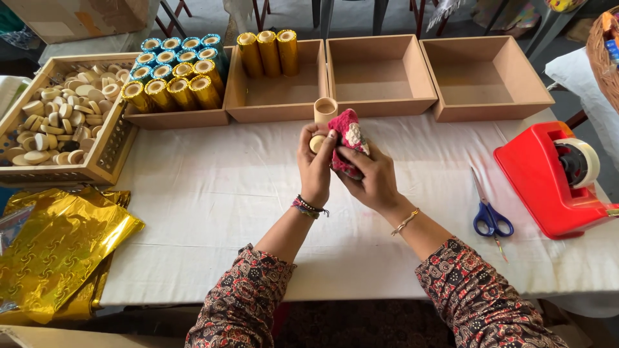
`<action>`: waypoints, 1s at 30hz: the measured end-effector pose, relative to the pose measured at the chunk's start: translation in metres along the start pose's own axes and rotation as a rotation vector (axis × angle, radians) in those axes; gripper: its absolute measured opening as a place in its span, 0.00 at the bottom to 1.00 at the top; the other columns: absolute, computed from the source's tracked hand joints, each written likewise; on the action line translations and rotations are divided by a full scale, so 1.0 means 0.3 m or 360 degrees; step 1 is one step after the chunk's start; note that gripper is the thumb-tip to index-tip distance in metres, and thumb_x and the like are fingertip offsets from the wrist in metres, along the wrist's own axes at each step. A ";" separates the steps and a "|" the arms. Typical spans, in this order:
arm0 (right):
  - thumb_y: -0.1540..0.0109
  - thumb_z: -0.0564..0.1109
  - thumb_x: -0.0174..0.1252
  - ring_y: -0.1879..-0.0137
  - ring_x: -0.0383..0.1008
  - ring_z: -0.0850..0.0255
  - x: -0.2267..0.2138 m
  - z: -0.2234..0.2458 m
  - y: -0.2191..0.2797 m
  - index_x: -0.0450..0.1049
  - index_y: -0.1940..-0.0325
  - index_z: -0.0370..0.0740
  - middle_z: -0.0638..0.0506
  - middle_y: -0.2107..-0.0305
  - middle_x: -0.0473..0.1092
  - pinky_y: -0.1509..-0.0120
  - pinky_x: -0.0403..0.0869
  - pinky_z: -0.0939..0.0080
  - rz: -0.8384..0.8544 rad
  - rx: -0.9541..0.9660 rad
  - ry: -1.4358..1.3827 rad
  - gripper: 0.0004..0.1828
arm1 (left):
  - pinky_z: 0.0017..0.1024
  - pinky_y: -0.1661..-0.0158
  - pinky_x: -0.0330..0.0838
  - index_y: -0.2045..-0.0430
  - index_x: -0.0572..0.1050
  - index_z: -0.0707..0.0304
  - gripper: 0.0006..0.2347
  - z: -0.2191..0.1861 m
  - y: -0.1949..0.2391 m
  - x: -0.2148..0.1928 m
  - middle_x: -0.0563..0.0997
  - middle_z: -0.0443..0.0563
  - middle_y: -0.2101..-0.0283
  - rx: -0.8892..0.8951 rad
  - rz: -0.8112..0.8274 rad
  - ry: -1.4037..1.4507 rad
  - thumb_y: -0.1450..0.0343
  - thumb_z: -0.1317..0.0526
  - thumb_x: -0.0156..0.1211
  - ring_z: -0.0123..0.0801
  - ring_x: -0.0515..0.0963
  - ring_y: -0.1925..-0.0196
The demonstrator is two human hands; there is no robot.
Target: The person inserts a wooden disc into a gold foil-wrapped cardboard tube, then wipes a bare cardboard tube with a cloth for an extended period, and finally wraps the tube in gold foil, folding the foil over its ends on the table.
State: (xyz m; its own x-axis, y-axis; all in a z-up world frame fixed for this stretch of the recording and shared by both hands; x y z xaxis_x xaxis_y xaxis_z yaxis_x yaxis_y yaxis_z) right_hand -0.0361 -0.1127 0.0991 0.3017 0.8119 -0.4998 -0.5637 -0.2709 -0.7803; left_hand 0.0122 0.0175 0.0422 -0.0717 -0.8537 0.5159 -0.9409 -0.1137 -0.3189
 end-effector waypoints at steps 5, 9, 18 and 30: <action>0.42 0.39 0.66 0.50 0.78 0.42 -0.011 0.043 -0.034 0.75 0.37 0.39 0.36 0.49 0.72 0.49 0.78 0.51 0.0031 0.0019 0.0057 0.27 | 0.22 0.58 0.72 0.50 0.71 0.65 0.11 0.010 -0.001 0.003 0.78 0.43 0.58 -0.0145 0.0063 0.0288 0.21 0.57 0.50 0.19 0.76 0.59; 0.42 0.38 0.66 0.57 0.77 0.46 0.020 -0.037 0.013 0.78 0.41 0.44 0.41 0.57 0.74 0.55 0.77 0.51 0.0115 -0.0056 0.0332 0.23 | 0.23 0.46 0.71 0.45 0.70 0.64 0.15 0.016 0.014 0.028 0.76 0.46 0.49 -0.0148 0.0097 0.0297 0.18 0.53 0.42 0.23 0.75 0.48; 0.40 0.35 0.61 0.50 0.78 0.49 0.024 -0.018 0.006 0.76 0.40 0.39 0.41 0.51 0.73 0.48 0.78 0.55 -0.0091 0.0077 -0.0173 0.22 | 0.27 0.55 0.73 0.40 0.67 0.60 0.15 0.054 0.012 -0.002 0.76 0.47 0.49 -0.0425 -0.0010 0.0282 0.21 0.60 0.40 0.26 0.76 0.52; 0.32 0.42 0.60 0.48 0.75 0.60 0.002 -0.016 -0.032 0.76 0.40 0.35 0.43 0.50 0.71 0.45 0.75 0.58 -0.0075 0.0149 -0.0307 0.16 | 0.26 0.54 0.72 0.37 0.66 0.68 0.22 0.034 -0.002 0.024 0.78 0.47 0.54 -0.0613 0.0048 0.0620 0.23 0.56 0.34 0.24 0.75 0.57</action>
State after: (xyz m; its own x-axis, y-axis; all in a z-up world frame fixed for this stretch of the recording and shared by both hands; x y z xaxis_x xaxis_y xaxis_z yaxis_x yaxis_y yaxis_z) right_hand -0.0267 -0.1121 0.1044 0.1814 0.9089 -0.3756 -0.6241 -0.1887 -0.7582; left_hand 0.0156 0.0061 0.0380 -0.1488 -0.5939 0.7907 -0.9844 0.1646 -0.0617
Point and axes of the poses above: each hand's wrist, its own y-axis away from the middle knuckle, its own x-axis out of the palm, z = x × y, the point moved 3 cm from there along -y, towards the middle knuckle
